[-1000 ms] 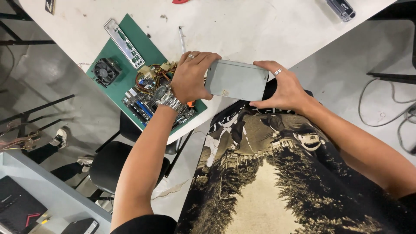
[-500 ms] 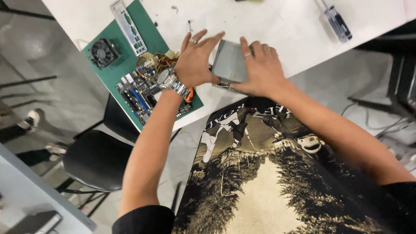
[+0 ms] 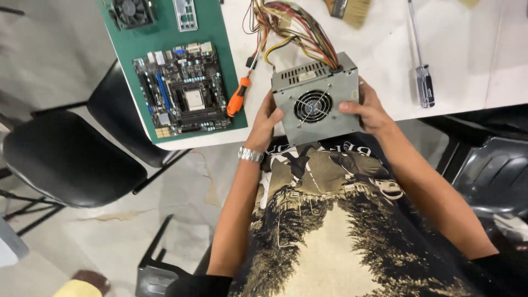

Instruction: Disassembling a computer power supply unit using a screwdriver to inspect internal components on a workbench.

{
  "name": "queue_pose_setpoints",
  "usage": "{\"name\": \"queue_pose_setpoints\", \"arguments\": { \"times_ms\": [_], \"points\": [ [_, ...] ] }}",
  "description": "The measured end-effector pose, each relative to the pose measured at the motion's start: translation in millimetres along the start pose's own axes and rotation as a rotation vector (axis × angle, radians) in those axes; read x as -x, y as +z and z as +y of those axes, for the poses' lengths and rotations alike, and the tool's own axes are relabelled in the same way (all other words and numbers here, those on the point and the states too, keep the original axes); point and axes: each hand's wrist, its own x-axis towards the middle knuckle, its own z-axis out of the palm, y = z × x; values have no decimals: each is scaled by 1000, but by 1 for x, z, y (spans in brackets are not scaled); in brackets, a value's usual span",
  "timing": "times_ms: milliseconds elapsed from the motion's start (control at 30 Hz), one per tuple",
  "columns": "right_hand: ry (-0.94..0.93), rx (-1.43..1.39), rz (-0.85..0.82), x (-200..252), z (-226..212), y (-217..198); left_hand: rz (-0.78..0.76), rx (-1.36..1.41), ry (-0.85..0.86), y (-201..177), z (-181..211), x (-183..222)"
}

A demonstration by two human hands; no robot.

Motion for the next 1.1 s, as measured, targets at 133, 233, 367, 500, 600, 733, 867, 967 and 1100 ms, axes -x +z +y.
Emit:
{"name": "queue_pose_setpoints", "arguments": {
  "times_ms": [133,233,367,500,600,733,867,967,1100],
  "points": [
    [26,-41,-54,-16,37,-22,-15,207,52,-5,-26,-12],
    [58,-10,-85,-18,54,-34,-5,230,67,-12,-37,-2],
    [-88,79,-231,-21,21,-32,-14,216,124,-15,-46,8],
    [-128,158,-241,-36,48,-60,45,188,152,-23,-81,8],
    [-164,171,-236,-20,0,-15,137,76,113,5,-55,17],
    [-179,193,-238,-29,3,-24,243,-30,88,30,-25,15],
    [-163,181,-223,-30,0,-19,322,-153,57,36,-16,12],
    [-152,163,-214,-28,-4,-14,341,-180,38,34,-16,12],
    [-125,162,-229,-30,-12,-11,340,-153,16,40,-7,10]
  ]
}}
